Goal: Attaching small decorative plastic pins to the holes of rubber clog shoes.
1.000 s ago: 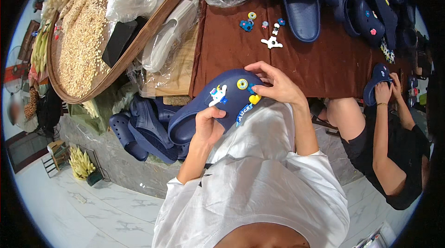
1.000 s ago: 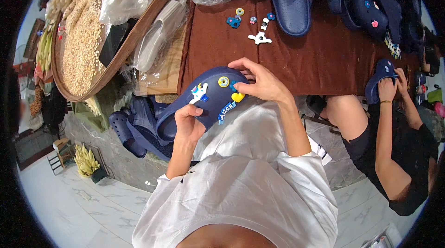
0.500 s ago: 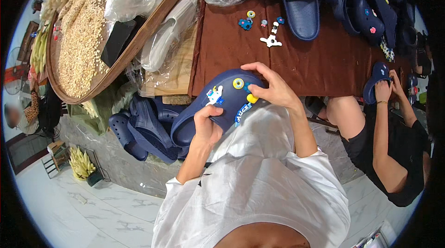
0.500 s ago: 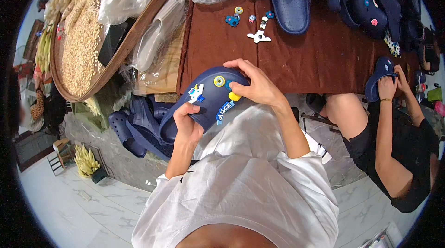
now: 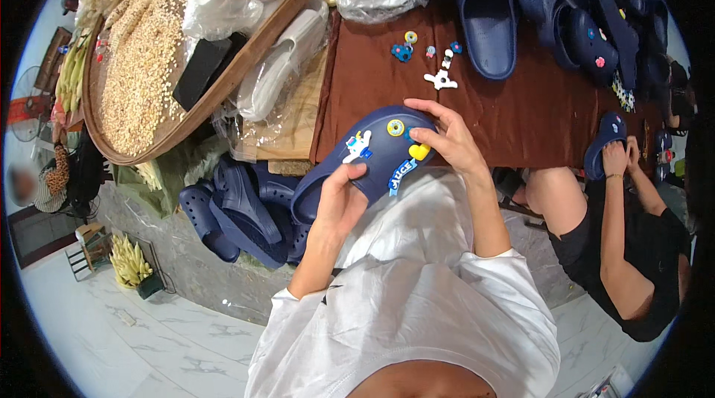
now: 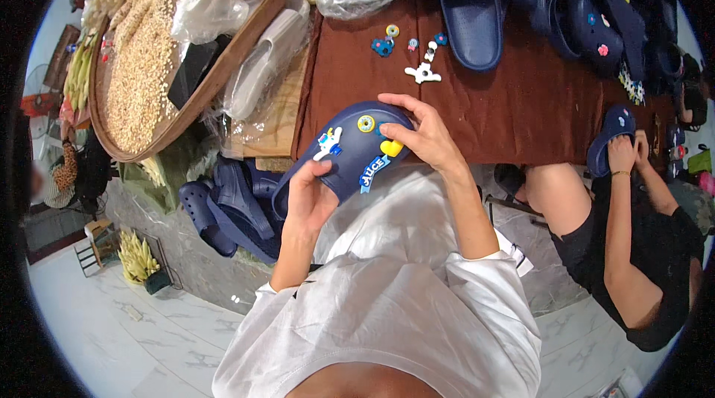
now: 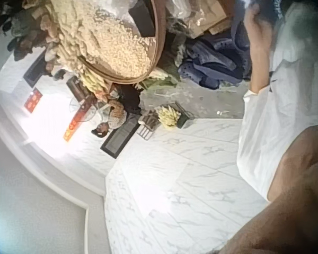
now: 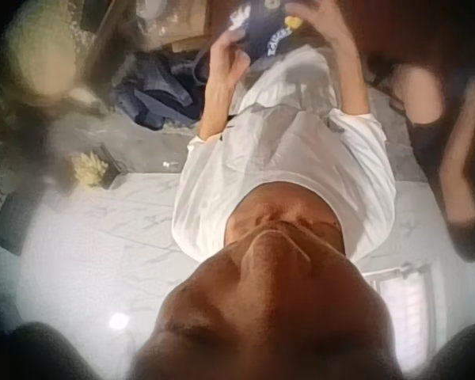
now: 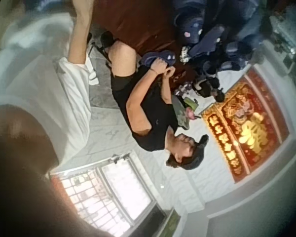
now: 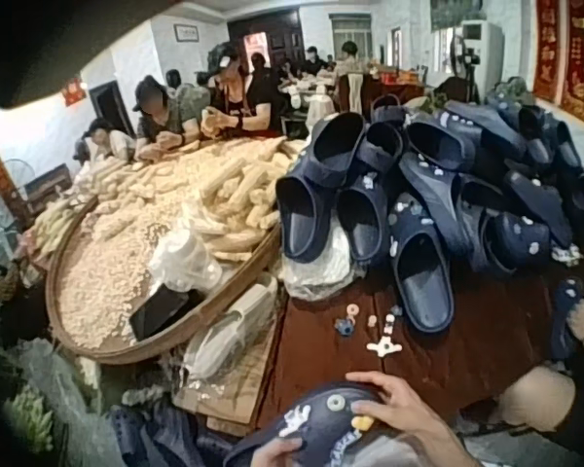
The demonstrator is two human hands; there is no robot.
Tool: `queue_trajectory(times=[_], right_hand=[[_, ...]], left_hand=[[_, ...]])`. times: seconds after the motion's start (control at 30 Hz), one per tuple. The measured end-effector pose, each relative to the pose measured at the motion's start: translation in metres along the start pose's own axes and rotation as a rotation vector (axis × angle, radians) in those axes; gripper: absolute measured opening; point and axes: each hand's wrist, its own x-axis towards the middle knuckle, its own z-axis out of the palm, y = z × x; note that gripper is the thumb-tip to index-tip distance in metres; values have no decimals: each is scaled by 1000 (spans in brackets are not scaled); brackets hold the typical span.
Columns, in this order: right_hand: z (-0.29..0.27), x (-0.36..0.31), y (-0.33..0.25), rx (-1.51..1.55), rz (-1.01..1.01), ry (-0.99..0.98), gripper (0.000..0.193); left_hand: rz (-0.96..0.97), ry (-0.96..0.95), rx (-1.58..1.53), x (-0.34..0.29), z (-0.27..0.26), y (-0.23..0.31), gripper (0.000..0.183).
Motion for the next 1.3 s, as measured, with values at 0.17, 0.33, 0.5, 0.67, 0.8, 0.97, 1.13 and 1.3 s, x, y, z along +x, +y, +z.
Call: queue_trajectory(times=[0.17,0.33,0.5,0.67,0.8,0.97,1.13,1.3], right_hand=[[-12,11,8,-103,-140,38,54],[1,15,3,-445,-357,260,52],[15,-17,3,-484,-567,557,27],[47,-50,32,-464,-462,323,61],[62,-58,50,-469,-280,138,88],[53,-49,49,-286,-247,200,75],[25,-35,14,-268,-448,389,58],[-20,8,-43,-220,-649,485,54]], left_hand=[[-40,339,446,-8,15,-1,47],[128,146,473,3,-14,1,42],[146,54,27,15,11,16,43],[224,-97,-55,34,44,16,48],[250,-180,-98,38,80,7,48],[272,-207,-103,58,86,-3,40],[322,-574,376,40,88,-5,38],[385,-255,918,18,38,9,44]])
